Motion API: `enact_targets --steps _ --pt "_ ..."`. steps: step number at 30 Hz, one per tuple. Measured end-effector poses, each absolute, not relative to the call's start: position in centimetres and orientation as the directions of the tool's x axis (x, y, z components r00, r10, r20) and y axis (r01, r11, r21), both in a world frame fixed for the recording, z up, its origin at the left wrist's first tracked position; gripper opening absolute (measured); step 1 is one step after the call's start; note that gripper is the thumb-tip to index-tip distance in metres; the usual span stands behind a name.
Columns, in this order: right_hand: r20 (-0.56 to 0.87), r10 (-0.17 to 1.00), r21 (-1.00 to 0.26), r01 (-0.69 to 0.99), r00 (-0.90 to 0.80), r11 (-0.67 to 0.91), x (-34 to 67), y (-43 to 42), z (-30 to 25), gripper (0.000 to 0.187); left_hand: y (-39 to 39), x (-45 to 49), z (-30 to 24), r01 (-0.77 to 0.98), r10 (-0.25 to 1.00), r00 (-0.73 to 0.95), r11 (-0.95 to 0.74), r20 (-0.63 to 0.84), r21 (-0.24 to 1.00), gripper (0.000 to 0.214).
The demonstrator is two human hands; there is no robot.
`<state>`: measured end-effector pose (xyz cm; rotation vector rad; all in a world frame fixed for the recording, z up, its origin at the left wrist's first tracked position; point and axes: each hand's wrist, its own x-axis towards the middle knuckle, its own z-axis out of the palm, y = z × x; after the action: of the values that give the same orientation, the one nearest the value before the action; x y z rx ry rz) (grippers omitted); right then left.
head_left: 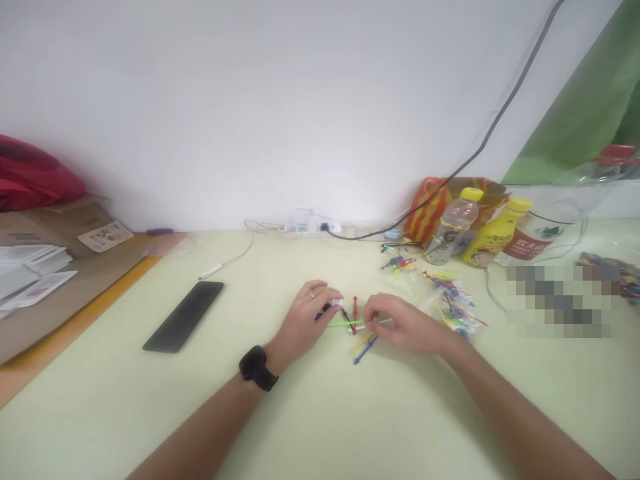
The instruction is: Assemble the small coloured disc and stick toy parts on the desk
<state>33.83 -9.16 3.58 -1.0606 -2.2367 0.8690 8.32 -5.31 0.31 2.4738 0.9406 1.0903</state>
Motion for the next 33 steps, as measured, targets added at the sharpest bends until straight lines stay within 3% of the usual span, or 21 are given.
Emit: enact_targets --steps 6,9,12,16,20,27,33 --pt "0.029 0.818 -0.786 0.493 -0.574 0.373 34.4 -9.3 4.0 0.014 -6.0 8.9 0.8 0.335 0.789 0.321 -0.612 0.523 0.716 0.015" --pt "0.036 0.828 -0.831 0.444 -0.559 0.336 34.5 -9.3 4.5 0.015 -6.2 9.4 0.9 0.140 0.879 0.261 -0.443 0.399 0.885 0.015" --pt "0.078 0.845 -0.901 0.326 -0.529 0.287 34.4 -9.2 5.1 0.016 -6.5 9.8 1.0 -0.028 0.930 0.268 -0.252 0.250 0.967 0.021" --pt "0.146 0.854 -0.971 0.095 -0.499 0.221 33.7 -9.3 4.9 0.016 -7.0 10.1 1.3 -0.106 0.950 0.279 -0.116 0.141 0.988 0.031" --pt "0.181 0.880 -0.979 0.003 -0.439 0.203 32.6 -9.6 3.8 0.024 -7.6 10.4 1.8 -0.158 0.929 0.348 -0.072 0.124 0.985 0.029" --pt "0.246 0.887 -0.950 0.083 -0.391 0.300 31.5 -10.3 3.6 0.012 -8.3 10.6 2.1 -0.123 0.874 0.445 -0.155 0.195 0.980 0.025" --pt "0.265 0.886 -0.893 0.248 -0.381 0.374 31.6 -10.4 3.6 0.013 -8.2 10.6 1.7 -0.091 0.900 0.393 -0.165 0.187 0.982 0.023"
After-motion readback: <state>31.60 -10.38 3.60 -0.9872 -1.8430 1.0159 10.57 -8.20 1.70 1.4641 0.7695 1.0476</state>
